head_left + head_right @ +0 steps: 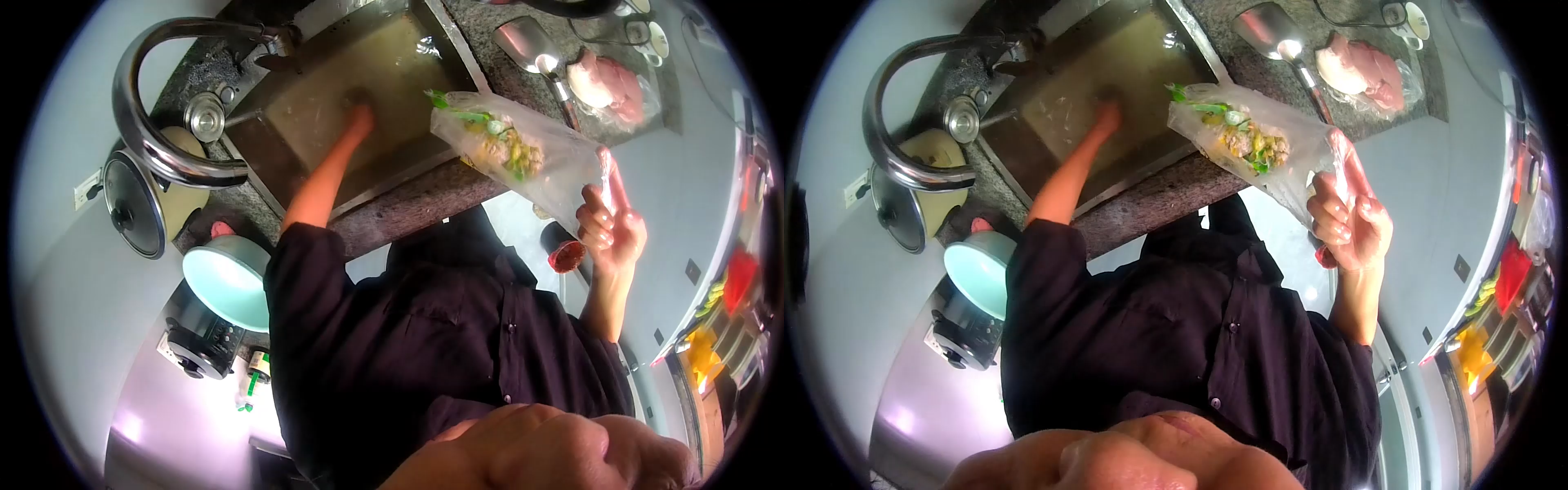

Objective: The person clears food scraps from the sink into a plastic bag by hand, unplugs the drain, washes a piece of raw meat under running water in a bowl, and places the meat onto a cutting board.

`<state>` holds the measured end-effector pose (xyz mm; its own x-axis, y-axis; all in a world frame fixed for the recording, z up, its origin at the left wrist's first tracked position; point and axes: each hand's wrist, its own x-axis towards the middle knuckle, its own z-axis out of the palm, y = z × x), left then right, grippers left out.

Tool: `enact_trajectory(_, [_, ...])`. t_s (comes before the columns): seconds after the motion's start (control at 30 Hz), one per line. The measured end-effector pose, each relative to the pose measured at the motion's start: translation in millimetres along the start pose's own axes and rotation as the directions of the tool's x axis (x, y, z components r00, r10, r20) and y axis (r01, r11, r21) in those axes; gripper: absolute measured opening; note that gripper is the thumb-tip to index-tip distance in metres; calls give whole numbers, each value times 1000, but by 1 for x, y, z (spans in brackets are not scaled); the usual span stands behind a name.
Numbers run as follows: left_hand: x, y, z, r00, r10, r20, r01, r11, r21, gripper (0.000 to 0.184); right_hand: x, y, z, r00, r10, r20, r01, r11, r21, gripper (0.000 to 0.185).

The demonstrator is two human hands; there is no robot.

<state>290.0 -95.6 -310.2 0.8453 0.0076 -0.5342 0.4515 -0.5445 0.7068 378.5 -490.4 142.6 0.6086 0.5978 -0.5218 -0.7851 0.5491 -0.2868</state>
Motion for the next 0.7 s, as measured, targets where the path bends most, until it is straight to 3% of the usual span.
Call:
enact_trajectory(0.03, [-5, 9, -1, 992, -105, 72, 124, 930, -345, 23, 1, 0, 2, 1000, 19, 22, -19, 1000, 1, 75])
enact_trajectory(0.07, [-12, 19, 0, 970, -157, 184, 240, 730, -640, 18, 1, 0, 5, 1000, 14, 28, -14, 1000, 6, 75])
enact_trajectory(0.1, [-19, 31, 0, 934, -206, 293, 355, 428, -831, 16, 1, 0, 7, 1000, 19, 23, -20, 1000, 12, 74])
enact_trajectory(0.2, [-80, 186, -29, 972, -234, 6, 85, 326, -942, 18, 2, 0, 11, 1000, 22, 21, -23, 1000, 11, 73])
enact_trajectory(0.27, [-108, 256, -39, 964, -7, -266, -234, 452, -861, 17, 3, 1, 12, 999, 28, 26, -28, 1000, 3, 72])
enact_trajectory(0.3, [-122, 294, -41, 938, 21, -345, -296, 564, -771, 18, 4, 1, 12, 999, 26, 27, -26, 1000, -6, 72])
enact_trajectory(0.33, [-130, 315, -32, 891, 140, -432, -411, 652, -637, 18, 5, 1, 13, 999, 27, 29, -26, 1000, -15, 72])
enact_trajectory(0.37, [-135, 331, -22, 737, 428, -523, -657, 635, -407, 16, 5, 1, 13, 999, 38, 34, -37, 999, -18, 72])
enact_trajectory(0.4, [-135, 337, -11, 757, 558, -340, -652, 673, -350, 17, 4, 2, 13, 999, 26, 20, -26, 999, -33, 72])
enact_trajectory(0.43, [-138, 354, -18, 662, 715, -224, -749, 639, -176, 16, 4, 2, 13, 1000, 14, 9, -14, 999, -49, 73])
enact_trajectory(0.5, [-135, 349, -25, 651, 627, -428, -716, 694, -72, 16, 3, 1, 11, 1000, 25, 12, -24, 998, -66, 74])
enact_trajectory(0.57, [-109, 288, -26, 860, 306, -408, -485, 739, -468, 19, 0, 0, 8, 1000, 14, 6, -14, 999, -51, 74])
enact_trajectory(0.6, [-96, 256, -30, 904, 104, -414, -307, 831, -463, 18, -1, 0, 7, 1000, 9, -20, -10, 999, -50, 75])
enact_trajectory(0.63, [-83, 224, -34, 910, -103, -402, -111, 872, -476, 18, -1, -1, 5, 1000, 12, -16, -13, 999, -48, 75])
enact_trajectory(0.7, [-32, 105, -9, 779, -65, -624, -73, 978, -193, 20, -2, -1, 2, 1000, 16, -4, -16, 998, -53, 76])
